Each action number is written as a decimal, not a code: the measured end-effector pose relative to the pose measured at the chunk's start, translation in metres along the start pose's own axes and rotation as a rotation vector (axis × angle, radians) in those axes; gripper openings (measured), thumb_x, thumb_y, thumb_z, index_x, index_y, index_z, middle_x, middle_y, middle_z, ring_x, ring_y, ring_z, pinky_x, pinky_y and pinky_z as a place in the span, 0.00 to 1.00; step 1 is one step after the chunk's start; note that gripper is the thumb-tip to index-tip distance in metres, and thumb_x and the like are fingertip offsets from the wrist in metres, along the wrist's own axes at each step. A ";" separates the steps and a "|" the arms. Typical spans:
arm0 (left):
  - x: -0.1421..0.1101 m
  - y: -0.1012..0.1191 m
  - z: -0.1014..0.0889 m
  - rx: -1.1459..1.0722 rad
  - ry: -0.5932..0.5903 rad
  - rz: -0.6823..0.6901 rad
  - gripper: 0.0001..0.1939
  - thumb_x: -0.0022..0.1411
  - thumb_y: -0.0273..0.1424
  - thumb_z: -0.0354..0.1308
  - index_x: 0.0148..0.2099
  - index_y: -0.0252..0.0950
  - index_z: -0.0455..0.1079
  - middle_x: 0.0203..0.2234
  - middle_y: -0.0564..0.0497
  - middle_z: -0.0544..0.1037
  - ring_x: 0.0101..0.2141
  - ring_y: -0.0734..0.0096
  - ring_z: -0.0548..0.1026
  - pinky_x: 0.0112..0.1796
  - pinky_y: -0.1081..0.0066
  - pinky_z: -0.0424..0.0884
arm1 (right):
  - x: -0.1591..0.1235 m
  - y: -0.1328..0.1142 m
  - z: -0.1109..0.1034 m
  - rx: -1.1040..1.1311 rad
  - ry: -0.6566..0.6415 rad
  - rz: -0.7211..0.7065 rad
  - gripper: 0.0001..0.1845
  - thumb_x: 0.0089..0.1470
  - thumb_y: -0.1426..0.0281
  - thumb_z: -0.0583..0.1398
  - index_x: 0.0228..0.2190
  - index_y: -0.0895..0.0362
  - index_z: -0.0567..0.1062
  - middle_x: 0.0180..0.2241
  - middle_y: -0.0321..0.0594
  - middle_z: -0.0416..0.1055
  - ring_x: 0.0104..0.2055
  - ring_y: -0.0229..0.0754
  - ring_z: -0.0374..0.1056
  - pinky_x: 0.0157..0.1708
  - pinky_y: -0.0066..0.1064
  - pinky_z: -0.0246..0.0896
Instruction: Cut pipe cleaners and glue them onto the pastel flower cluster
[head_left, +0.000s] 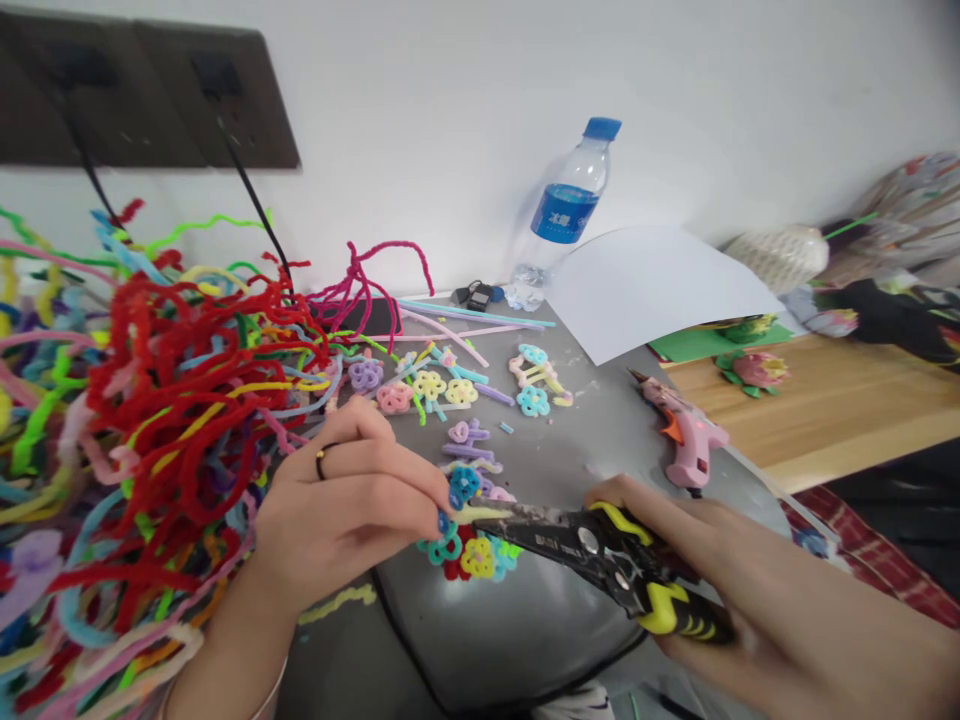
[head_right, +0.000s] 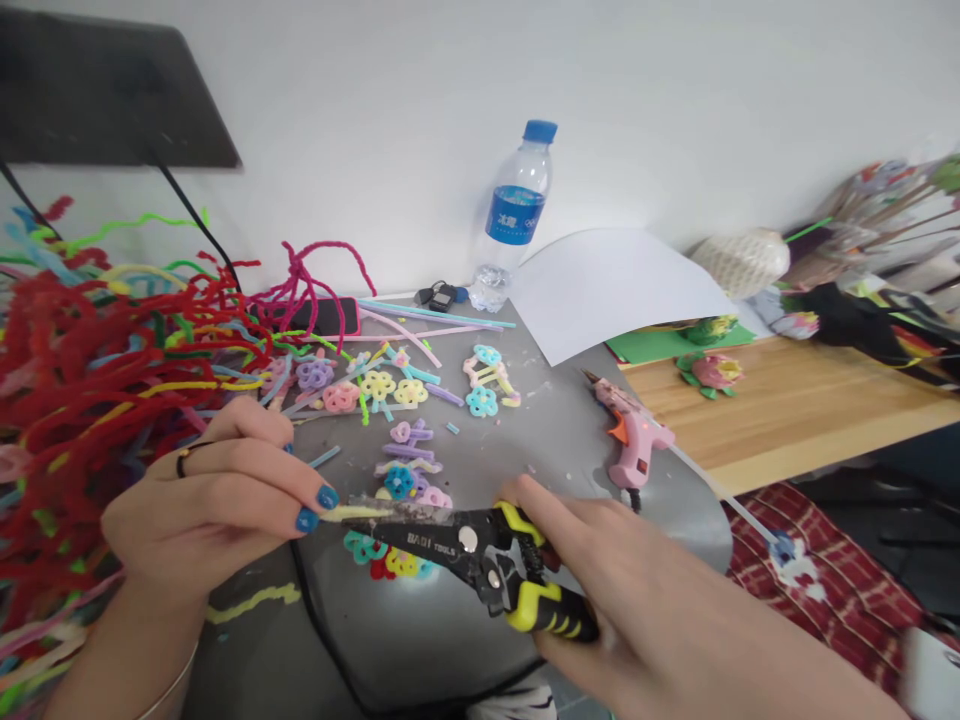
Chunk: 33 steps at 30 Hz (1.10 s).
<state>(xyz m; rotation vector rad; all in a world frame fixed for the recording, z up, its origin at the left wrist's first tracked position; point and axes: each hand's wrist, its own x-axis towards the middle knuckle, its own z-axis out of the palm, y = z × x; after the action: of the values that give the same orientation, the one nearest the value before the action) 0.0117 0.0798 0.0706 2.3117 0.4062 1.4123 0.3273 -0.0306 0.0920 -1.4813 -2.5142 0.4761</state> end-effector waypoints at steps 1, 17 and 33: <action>0.000 0.001 0.000 -0.013 -0.012 -0.021 0.06 0.69 0.25 0.63 0.39 0.41 0.73 0.33 0.53 0.85 0.30 0.70 0.79 0.38 0.62 0.72 | 0.000 0.001 0.001 -0.007 0.002 0.018 0.39 0.54 0.70 0.59 0.66 0.53 0.56 0.45 0.46 0.79 0.39 0.49 0.79 0.34 0.33 0.74; 0.004 0.000 0.008 -0.078 -0.066 -0.381 0.07 0.65 0.21 0.62 0.38 0.40 0.74 0.32 0.55 0.83 0.31 0.76 0.79 0.31 0.78 0.71 | 0.030 -0.006 -0.012 -0.256 0.123 -0.040 0.22 0.56 0.67 0.56 0.52 0.53 0.62 0.31 0.40 0.77 0.27 0.49 0.77 0.23 0.34 0.70; 0.002 0.003 0.007 -0.110 0.014 -0.405 0.06 0.61 0.22 0.65 0.36 0.39 0.78 0.27 0.51 0.84 0.28 0.70 0.81 0.32 0.74 0.77 | 0.022 -0.001 -0.010 -0.234 0.108 0.007 0.24 0.61 0.62 0.56 0.56 0.55 0.61 0.35 0.47 0.78 0.32 0.53 0.77 0.28 0.38 0.67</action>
<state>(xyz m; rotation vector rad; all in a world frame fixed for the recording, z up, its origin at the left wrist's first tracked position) 0.0190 0.0773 0.0708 1.9910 0.7341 1.2162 0.3189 -0.0103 0.1016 -1.5482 -2.5498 0.1010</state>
